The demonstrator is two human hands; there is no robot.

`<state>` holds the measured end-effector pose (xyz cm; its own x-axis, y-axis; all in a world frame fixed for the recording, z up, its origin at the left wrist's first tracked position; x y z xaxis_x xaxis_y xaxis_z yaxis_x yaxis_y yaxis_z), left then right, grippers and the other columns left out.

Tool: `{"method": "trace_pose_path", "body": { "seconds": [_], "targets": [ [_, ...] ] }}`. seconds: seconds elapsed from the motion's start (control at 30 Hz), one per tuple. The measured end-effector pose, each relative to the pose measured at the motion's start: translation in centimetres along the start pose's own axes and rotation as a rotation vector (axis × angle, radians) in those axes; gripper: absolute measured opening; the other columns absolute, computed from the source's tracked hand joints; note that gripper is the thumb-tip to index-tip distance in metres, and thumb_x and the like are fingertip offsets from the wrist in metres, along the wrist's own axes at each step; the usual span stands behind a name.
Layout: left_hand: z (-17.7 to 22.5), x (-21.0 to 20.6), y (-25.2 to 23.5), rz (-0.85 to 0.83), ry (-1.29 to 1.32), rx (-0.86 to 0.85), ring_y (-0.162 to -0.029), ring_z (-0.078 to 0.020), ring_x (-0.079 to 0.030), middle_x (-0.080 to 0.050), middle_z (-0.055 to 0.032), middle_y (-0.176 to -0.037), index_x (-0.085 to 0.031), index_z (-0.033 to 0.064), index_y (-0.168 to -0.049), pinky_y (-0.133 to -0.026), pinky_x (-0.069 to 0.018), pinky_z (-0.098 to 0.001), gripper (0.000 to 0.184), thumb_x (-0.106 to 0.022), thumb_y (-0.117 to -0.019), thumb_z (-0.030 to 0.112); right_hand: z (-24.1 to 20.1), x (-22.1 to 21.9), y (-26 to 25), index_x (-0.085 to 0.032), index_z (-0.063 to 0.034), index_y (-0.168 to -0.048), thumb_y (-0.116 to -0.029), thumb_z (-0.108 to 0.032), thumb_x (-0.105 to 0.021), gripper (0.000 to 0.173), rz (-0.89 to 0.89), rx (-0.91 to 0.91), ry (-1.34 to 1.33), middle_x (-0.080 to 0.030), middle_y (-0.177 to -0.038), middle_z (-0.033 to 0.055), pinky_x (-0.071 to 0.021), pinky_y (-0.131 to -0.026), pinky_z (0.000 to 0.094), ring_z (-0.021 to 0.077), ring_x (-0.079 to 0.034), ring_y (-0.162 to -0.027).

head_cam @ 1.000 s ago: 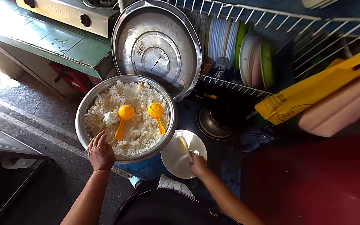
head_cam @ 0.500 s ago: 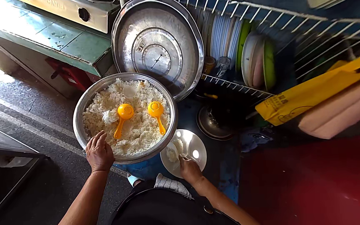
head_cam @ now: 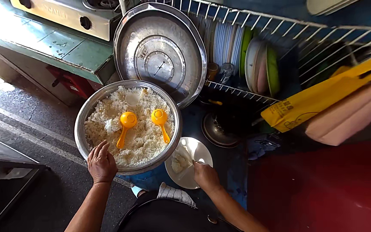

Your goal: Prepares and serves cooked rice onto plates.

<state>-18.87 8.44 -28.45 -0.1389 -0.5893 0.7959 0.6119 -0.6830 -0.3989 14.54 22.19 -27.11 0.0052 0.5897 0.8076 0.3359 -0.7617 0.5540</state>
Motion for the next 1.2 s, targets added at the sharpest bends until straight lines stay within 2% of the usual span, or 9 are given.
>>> {"method": "trace_pose_path", "body": {
  "seconds": [0.3, 0.4, 0.5, 0.57, 0.63, 0.7, 0.8, 0.97, 1.2],
  "targets": [
    [0.0, 0.0, 0.3, 0.004, -0.006, 0.008, -0.126, -0.0458, -0.060, -0.067, -0.0199, -0.133, -0.072, -0.0040, -0.117, -0.107, -0.0401, -0.0639, 0.038, -0.041, -0.0953, 0.001, 2.5, 0.8, -3.3, -0.064, -0.0095, -0.139, -0.1041, -0.017, -0.050, 0.038, -0.091, -0.081, -0.043, -0.067, -0.130, 0.0196, -0.0461, -0.107, 0.0567, 0.0366, -0.061, -0.126],
    [0.0, -0.2, 0.2, 0.024, 0.001, 0.008, -0.125, -0.0445, -0.061, -0.067, -0.0198, -0.132, -0.072, -0.0035, -0.117, -0.107, -0.0407, -0.0632, 0.038, -0.041, -0.0950, 0.001, 4.3, 4.4, -2.5, -0.065, -0.0021, -0.134, -0.1040, -0.013, -0.054, 0.034, 0.124, -0.039, -0.354, -0.072, -0.114, 0.0208, -0.0553, -0.092, 0.0545, 0.0344, -0.071, -0.099],
    [0.0, -0.2, 0.3, 0.046, 0.010, 0.023, -0.124, -0.0447, -0.062, -0.068, -0.0195, -0.132, -0.073, -0.0031, -0.116, -0.107, -0.0416, -0.0632, 0.038, -0.042, -0.0942, 0.001, 2.4, 8.7, -1.3, -0.063, 0.0050, -0.128, -0.1047, -0.006, -0.052, 0.028, 0.347, 0.277, -0.671, -0.074, -0.097, 0.0133, -0.0614, -0.069, 0.0405, 0.0193, -0.070, -0.071],
    [-0.1, -0.3, 0.4, 0.050, 0.017, 0.027, -0.124, -0.0443, -0.062, -0.068, -0.0183, -0.132, -0.073, -0.0022, -0.115, -0.106, -0.0420, -0.0631, 0.037, -0.043, -0.0939, 0.001, -1.4, 11.0, -1.5, -0.066, 0.0015, -0.124, -0.1038, -0.005, -0.053, 0.024, 0.351, 0.504, -0.555, -0.074, -0.095, 0.0105, -0.0616, -0.072, 0.0400, 0.0176, -0.071, -0.074],
    [-0.1, -0.3, 0.5, 0.049, 0.025, 0.036, -0.125, -0.0435, -0.061, -0.068, -0.0171, -0.132, -0.073, -0.0015, -0.116, -0.107, -0.0420, -0.0623, 0.038, -0.043, -0.0935, 0.000, -6.1, 12.0, -2.8, -0.071, -0.0044, -0.123, -0.1018, -0.007, -0.058, 0.025, 0.248, 0.571, -0.232, -0.075, -0.095, 0.0138, -0.0593, -0.078, 0.0517, 0.0274, -0.072, -0.081],
    [-0.2, -0.3, 0.6, 0.055, 0.028, 0.036, -0.124, -0.0430, -0.062, -0.068, -0.0168, -0.132, -0.073, -0.0018, -0.116, -0.106, -0.0430, -0.0615, 0.038, -0.044, -0.0923, 0.000, -11.2, 11.8, -4.3, -0.069, -0.0068, -0.122, -0.0998, -0.011, -0.058, 0.025, 0.068, 0.452, 0.168, -0.072, -0.104, 0.0196, -0.0543, -0.086, 0.0595, 0.0385, -0.070, -0.100],
    [-0.2, -0.4, 0.5, 0.076, 0.039, 0.030, -0.123, -0.0422, -0.063, -0.069, -0.0166, -0.131, -0.074, -0.0011, -0.114, -0.105, -0.0443, -0.0611, 0.038, -0.044, -0.0913, 0.001, -16.2, 11.2, -5.5, -0.068, -0.0005, -0.112, -0.0968, -0.010, -0.060, 0.019, -0.056, 0.353, 0.499, -0.069, -0.113, 0.0212, -0.0542, -0.088, 0.0578, 0.0402, -0.067, -0.110],
    [-0.5, -0.5, 0.7, 0.101, 0.072, 0.049, -0.123, -0.0392, -0.063, -0.069, -0.0138, -0.130, -0.075, 0.0014, -0.114, -0.104, -0.0456, -0.0585, 0.038, -0.045, -0.0906, 0.001, -18.7, 8.8, -4.3, -0.070, 0.0000, -0.103, -0.0927, -0.010, -0.065, 0.015, -0.177, 0.498, 0.606, -0.069, -0.107, 0.0208, -0.0549, -0.081, 0.0602, 0.0410, -0.068, -0.102],
    [-0.8, -0.9, 0.7, 0.132, 0.069, 0.040, -0.122, -0.0358, -0.064, -0.070, -0.0113, -0.129, -0.076, 0.0039, -0.112, -0.103, -0.0470, -0.0555, 0.037, -0.046, -0.0909, 0.002, -18.1, 6.9, -5.1, -0.067, 0.0003, -0.105, -0.0983, -0.014, -0.057, 0.018, -0.360, 0.689, 0.613, -0.068, -0.099, 0.0192, -0.0517, -0.085, 0.0558, 0.0372, -0.067, -0.102]
  ]
}}
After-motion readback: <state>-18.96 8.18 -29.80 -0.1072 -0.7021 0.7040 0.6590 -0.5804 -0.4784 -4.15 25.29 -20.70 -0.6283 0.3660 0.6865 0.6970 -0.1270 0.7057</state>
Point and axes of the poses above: each hand's wrist, its own y-axis away from the middle knuckle, its own x-axis out of the back of the hand, z = x × y, the point moved 1 cm from there along -y, towards the middle knuckle
